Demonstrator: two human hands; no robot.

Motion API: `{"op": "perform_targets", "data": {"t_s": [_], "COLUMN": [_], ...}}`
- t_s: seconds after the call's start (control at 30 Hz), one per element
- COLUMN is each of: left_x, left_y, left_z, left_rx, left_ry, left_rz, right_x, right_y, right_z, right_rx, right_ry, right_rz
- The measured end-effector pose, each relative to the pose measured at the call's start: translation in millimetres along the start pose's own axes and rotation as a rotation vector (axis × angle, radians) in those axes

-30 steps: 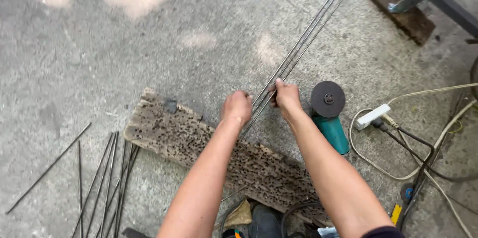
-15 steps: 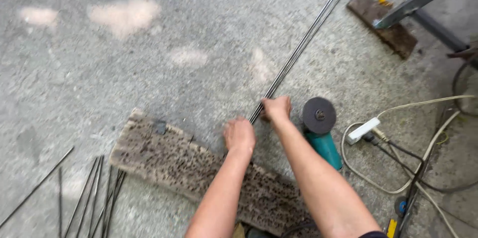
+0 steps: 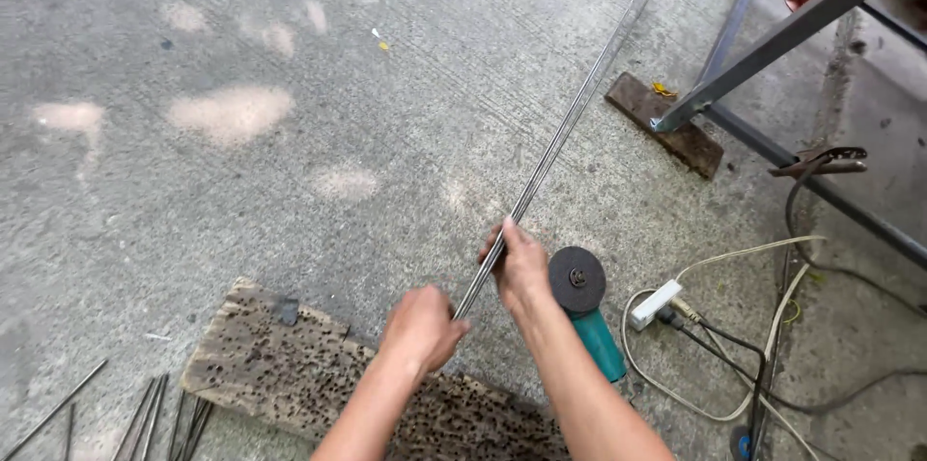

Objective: Cutting metal rods to specific lengths using a handheld angle grinder on a fabrication floor

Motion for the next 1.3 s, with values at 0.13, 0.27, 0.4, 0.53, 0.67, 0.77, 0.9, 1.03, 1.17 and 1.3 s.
{"op": "perform_targets", "data": {"t_s": [0.13,0.27,0.4,0.53,0.67,0.77,0.9,1.03,1.17,1.3], "left_x": [32.5,110.7,103.9,77.4,77.5,47.4,37.2,113.4,151.2,166.3], "left_y": [-107.7,-280.9,-315.9,-270.8,-291.1,-307.0,-326.2,-347.8,-383.4,-399.0], "left_z": [32.6,17.3,50.3,97.5,91.1,114.2,200.8,234.1,236.1,223.0], "left_rx": [-0.053,-0.072,-0.104,-0.138,-0.108,-0.114,-0.326,-0.497,-0.802,-0.992], "left_ry": [-0.072,-0.126,-0.091,-0.140,-0.034,0.276,0.963,1.306,1.200,0.976], "left_rz": [-0.092,-0.228,-0.066,-0.154,-0.012,0.220,0.295,0.319,0.266,0.174], "right_x": [2.8,-12.7,-22.7,-4.8,-56.0,-75.3,-61.7,-47.5,-12.1,-9.0], "right_y": [53.5,141.7,194.1,149.7,134.6,134.4,154.4,201.9,184.3,151.8], "right_z": [80.7,128.5,126.4,143.9,44.0,-5.7,-11.2,-68.2,-4.4,52.8], "right_rx": [0.154,0.383,0.339,0.321,-0.007,-0.051,0.042,0.107,0.184,0.212], "right_ry": [-0.057,-0.267,-0.683,-0.712,-0.375,-0.323,-0.348,-0.414,-0.407,-0.333], "right_rz": [0.182,0.267,0.570,0.995,1.033,0.852,0.676,0.569,0.506,0.507]}}
Point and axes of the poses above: each hand's wrist, its own z-axis away from the middle knuckle, its own x-axis out of the palm, y = z × x, the point moved 7 cm from there along -z, towards the middle knuckle
